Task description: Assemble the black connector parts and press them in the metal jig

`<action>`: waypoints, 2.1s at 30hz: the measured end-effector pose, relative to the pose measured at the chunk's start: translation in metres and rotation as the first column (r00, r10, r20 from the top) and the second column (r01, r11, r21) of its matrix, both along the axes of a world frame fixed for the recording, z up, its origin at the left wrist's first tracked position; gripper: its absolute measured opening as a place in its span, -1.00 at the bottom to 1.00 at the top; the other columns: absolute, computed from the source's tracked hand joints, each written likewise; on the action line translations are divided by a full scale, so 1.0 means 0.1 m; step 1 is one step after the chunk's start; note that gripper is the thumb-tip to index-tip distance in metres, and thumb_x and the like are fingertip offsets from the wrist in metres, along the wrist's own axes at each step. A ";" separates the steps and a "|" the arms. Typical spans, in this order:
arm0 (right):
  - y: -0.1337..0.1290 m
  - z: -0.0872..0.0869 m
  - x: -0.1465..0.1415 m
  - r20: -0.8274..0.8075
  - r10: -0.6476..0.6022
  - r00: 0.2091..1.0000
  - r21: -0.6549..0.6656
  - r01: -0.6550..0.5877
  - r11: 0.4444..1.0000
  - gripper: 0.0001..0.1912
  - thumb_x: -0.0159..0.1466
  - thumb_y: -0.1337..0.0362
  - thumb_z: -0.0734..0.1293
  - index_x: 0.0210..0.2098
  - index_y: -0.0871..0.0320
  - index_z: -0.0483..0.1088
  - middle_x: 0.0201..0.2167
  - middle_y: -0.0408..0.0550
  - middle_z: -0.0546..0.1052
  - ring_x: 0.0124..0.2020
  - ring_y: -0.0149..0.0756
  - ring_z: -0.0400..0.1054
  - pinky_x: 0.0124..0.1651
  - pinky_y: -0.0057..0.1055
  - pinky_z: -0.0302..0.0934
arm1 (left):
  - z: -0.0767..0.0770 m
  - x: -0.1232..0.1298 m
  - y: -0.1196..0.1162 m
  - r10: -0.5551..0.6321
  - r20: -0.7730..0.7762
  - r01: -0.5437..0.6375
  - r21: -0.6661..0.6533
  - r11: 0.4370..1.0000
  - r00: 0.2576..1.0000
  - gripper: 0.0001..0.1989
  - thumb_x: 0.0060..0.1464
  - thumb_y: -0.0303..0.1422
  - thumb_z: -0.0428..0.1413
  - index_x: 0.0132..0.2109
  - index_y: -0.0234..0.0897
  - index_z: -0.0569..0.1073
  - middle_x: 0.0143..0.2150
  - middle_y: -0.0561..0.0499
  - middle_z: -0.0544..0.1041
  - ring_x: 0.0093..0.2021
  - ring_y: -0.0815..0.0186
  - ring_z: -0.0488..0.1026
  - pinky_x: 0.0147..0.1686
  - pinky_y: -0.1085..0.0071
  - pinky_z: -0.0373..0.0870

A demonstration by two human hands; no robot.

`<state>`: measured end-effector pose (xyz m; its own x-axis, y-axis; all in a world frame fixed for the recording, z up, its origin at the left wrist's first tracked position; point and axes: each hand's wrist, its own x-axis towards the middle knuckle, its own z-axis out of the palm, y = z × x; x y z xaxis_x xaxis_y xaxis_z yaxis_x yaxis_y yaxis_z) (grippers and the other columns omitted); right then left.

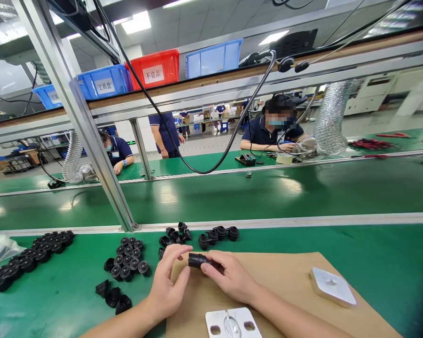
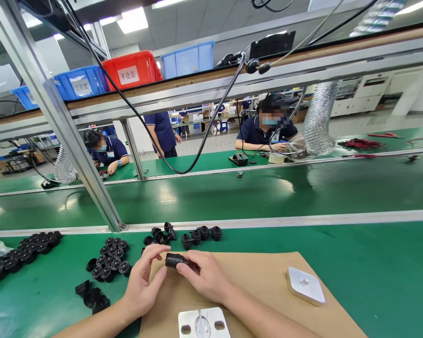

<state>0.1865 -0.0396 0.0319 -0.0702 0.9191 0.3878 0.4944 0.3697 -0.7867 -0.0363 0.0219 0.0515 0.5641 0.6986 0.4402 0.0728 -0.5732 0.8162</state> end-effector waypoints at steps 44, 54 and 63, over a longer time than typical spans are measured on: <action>0.26 -0.18 0.25 0.232 -0.375 0.897 0.183 0.339 0.923 -0.57 0.46 0.10 0.28 0.24 0.11 0.47 -0.56 -0.24 0.41 -0.55 -0.29 0.36 -0.38 -0.35 0.25 | 0.89 -0.57 0.51 0.341 -0.880 0.230 0.426 0.875 0.331 -0.62 -0.38 -0.72 0.38 -0.46 -0.19 0.51 -0.31 -0.05 0.59 -0.04 -0.16 0.45 0.16 -0.14 0.20; 0.19 -0.12 0.15 0.198 -0.264 0.944 0.254 0.211 0.944 -0.68 0.47 0.16 0.27 0.05 0.16 0.55 -0.53 -0.16 0.49 -0.52 -0.29 0.38 -0.39 -0.34 0.24 | 0.79 -0.40 0.47 0.334 -0.816 -0.004 0.377 0.926 0.472 -0.63 0.00 -0.22 0.43 -0.10 -0.16 0.50 -0.14 -0.07 0.66 -0.04 -0.05 0.55 0.26 -0.19 0.17; 0.16 -0.17 0.10 0.166 -0.126 0.978 0.242 0.083 0.967 -0.77 0.43 0.24 0.31 0.00 0.14 0.55 -0.48 -0.12 0.54 -0.50 -0.32 0.36 -0.39 -0.37 0.19 | 0.59 -0.25 0.46 0.411 -0.743 -0.113 0.418 0.901 0.529 -0.88 0.14 -0.47 0.29 -0.22 -0.21 0.51 -0.17 -0.10 0.67 -0.01 -0.05 0.57 0.31 -0.24 0.03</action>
<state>0.1968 -0.0233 0.0154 -0.0662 0.8108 0.5816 0.6649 0.4705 -0.5802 -0.0616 0.0683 0.1100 0.5893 0.8012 0.1037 0.7901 -0.5983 0.1331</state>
